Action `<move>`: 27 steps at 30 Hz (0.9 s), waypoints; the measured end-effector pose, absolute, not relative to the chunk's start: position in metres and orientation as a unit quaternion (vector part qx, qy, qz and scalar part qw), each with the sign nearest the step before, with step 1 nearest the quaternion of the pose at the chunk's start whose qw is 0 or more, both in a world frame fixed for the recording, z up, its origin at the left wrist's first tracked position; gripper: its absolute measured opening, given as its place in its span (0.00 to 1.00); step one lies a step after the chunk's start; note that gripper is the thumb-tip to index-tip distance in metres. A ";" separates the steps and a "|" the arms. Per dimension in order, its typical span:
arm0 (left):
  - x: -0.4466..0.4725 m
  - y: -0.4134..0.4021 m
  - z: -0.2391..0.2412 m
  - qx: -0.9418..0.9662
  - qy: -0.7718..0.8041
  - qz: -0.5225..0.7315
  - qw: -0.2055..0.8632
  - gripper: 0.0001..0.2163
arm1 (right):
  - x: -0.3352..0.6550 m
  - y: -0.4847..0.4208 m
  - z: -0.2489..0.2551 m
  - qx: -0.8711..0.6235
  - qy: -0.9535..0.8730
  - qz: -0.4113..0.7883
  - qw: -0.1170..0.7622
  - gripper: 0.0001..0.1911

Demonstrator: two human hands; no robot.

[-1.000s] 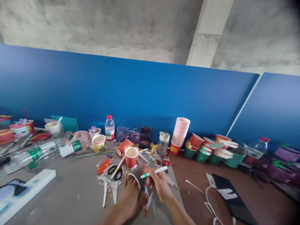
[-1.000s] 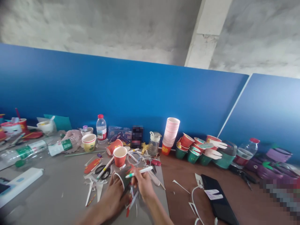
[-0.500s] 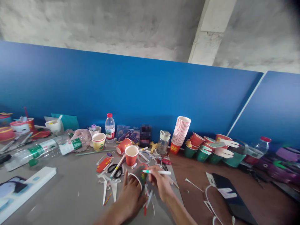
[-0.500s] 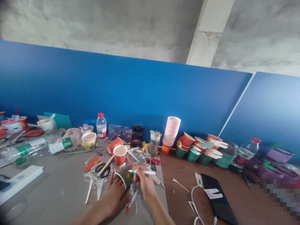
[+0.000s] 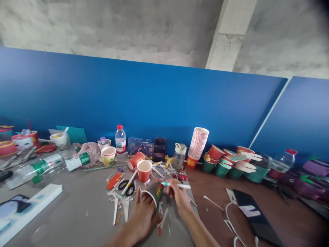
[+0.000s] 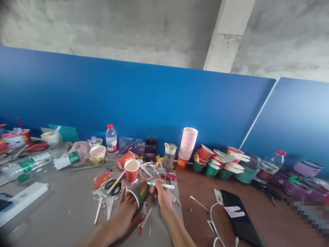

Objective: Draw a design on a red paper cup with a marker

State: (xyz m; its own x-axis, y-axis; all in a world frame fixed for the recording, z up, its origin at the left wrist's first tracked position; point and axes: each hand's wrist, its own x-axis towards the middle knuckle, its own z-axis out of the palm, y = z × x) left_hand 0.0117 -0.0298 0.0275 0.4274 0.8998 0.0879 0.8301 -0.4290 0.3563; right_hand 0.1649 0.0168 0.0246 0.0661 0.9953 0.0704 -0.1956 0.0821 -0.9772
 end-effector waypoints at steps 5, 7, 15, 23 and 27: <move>0.011 -0.029 0.025 0.835 0.517 0.140 0.127 0.19 | 0.165 0.017 0.024 -0.424 -0.484 0.534 0.550 0.12; 0.011 -0.029 0.024 0.838 0.511 0.140 0.127 0.20 | 0.165 0.018 0.023 -0.436 -0.479 0.507 0.569 0.12; 0.011 -0.030 0.025 0.837 0.514 0.140 0.124 0.18 | 0.165 0.015 0.025 -0.442 -0.492 0.508 0.551 0.12; 0.011 -0.028 0.021 0.838 0.515 0.138 0.118 0.19 | 0.167 0.017 0.023 -0.431 -0.501 0.518 0.543 0.09; 0.010 -0.028 0.021 0.842 0.507 0.142 0.122 0.20 | 0.169 0.017 0.023 -0.431 -0.515 0.506 0.541 0.09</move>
State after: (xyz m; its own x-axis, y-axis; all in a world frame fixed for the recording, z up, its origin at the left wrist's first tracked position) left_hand 0.0099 -0.0280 0.0209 0.4464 0.8874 0.1149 0.8185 -0.4568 0.3484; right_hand 0.1695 0.0171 0.0232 -0.0430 0.9916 0.1223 -0.1042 0.1173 -0.9876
